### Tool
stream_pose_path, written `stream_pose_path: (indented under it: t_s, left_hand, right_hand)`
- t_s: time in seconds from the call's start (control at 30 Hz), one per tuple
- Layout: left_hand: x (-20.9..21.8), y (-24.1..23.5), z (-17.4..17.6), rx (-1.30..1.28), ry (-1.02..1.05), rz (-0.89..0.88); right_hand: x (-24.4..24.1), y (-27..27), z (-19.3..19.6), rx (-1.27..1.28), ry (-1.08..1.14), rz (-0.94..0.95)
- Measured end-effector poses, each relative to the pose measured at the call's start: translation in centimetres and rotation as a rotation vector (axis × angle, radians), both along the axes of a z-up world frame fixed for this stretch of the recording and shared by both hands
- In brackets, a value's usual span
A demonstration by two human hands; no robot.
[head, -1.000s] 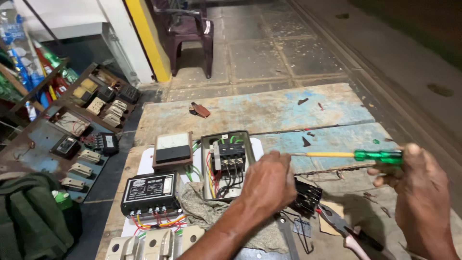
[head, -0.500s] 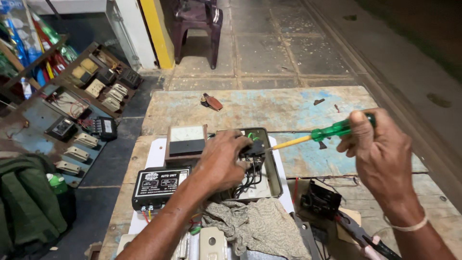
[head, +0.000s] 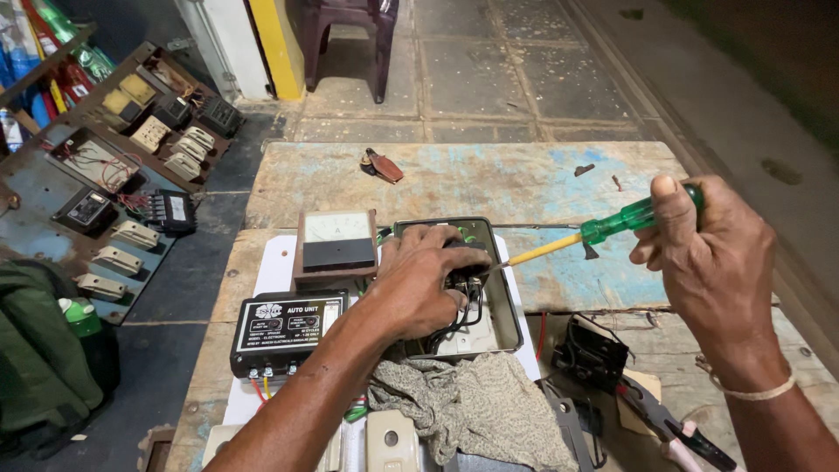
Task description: The person rubs sandpaper against the pins of an electrical component. They then use a screwdriver to loosen and tighten screws on a contactor within an electrical enclosure.
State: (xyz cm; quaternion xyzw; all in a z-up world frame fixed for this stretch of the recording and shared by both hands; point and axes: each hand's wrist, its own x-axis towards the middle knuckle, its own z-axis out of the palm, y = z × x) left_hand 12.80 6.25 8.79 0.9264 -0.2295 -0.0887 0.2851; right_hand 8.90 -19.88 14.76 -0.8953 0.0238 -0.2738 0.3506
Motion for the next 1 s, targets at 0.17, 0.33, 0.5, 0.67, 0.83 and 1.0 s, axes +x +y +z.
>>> stream_pose_path:
  t_s: [0.17,0.33,0.5,0.67,0.83,1.0]
  left_hand:
    - [0.0,0.0,0.3,0.014,0.062,0.017]
    - [0.3,-0.1,0.4,0.038,0.093,0.019]
    - [0.4,0.1,0.2,-0.015,0.107,0.025]
    - [0.4,0.2,-0.2,-0.052,0.133,0.029]
    - [0.4,0.2,0.0,-0.021,0.108,0.026]
    - [0.5,0.0,0.3,-0.013,0.173,0.035]
  right_hand:
    - [0.7,0.3,0.5,0.051,0.040,-0.011]
    - [2.0,0.6,1.0,0.085,0.045,-0.012]
    - [2.3,1.7,1.8,0.067,-0.076,0.092]
    - [2.4,2.1,2.4,-0.031,-0.152,0.070]
    - [3.3,2.6,1.9,-0.016,-0.176,0.068]
    - [4.0,2.6,1.5,-0.143,-0.242,0.039]
